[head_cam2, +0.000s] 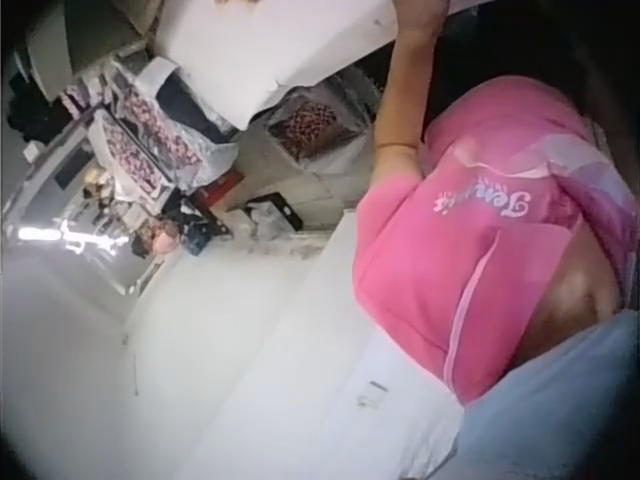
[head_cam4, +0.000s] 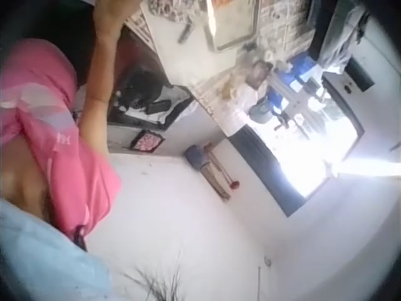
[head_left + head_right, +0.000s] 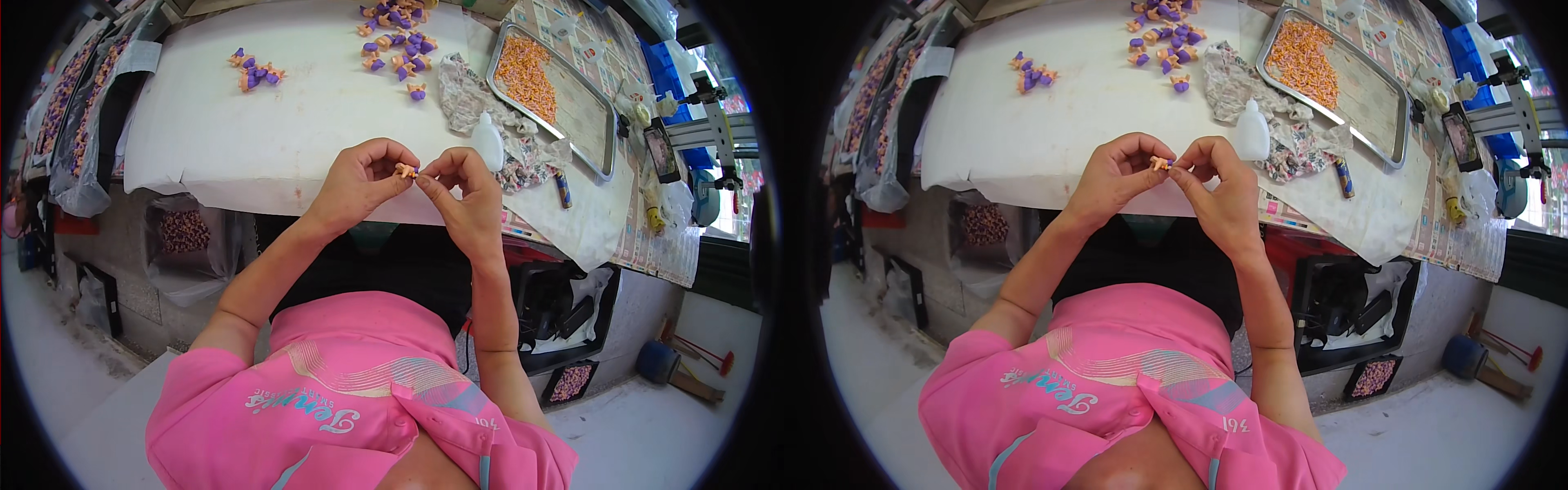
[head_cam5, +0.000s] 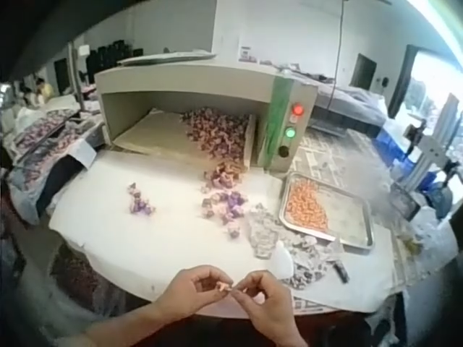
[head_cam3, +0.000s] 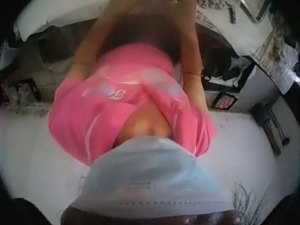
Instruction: Assembling small purple and orange plastic components using glue at a workstation.
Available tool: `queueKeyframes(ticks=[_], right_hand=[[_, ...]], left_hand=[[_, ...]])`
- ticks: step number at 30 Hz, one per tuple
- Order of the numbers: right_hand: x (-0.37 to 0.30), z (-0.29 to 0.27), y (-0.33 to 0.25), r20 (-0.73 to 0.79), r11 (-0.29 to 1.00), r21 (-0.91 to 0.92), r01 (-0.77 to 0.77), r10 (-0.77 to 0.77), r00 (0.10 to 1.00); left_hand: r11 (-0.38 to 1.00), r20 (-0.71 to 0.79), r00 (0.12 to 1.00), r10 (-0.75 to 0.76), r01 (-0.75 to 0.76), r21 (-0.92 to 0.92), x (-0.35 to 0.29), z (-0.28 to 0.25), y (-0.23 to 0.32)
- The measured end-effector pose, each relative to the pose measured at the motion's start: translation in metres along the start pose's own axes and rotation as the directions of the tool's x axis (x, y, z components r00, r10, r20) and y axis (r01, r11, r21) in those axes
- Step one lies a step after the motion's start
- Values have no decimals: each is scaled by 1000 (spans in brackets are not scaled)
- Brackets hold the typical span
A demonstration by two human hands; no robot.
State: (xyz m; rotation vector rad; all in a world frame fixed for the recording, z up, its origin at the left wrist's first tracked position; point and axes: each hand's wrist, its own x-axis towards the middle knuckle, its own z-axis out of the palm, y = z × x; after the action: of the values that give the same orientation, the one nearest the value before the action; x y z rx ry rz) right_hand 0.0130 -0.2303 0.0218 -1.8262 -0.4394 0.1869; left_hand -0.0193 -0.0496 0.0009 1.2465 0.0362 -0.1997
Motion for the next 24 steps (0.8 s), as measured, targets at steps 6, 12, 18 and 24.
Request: queueKeyframes(ticks=[6,12,18,24], right_hand=[[0,-6,2,25,998,5,-56,56,998],[-3,-10,2,23,989,5,-151,150,988],[-8,-9,2,-11,990,-38,-133,133,991],[-13,-8,2,-57,989,-111,-101,95,994]], left_hand=[[999,27,1000,-4,3,37,3,2,-5],[999,86,996,25,-28,41,2,6,-10],[993,74,996,43,-51,104,1,11,-15],[995,62,997,45,-51,87,1,14,-16]])
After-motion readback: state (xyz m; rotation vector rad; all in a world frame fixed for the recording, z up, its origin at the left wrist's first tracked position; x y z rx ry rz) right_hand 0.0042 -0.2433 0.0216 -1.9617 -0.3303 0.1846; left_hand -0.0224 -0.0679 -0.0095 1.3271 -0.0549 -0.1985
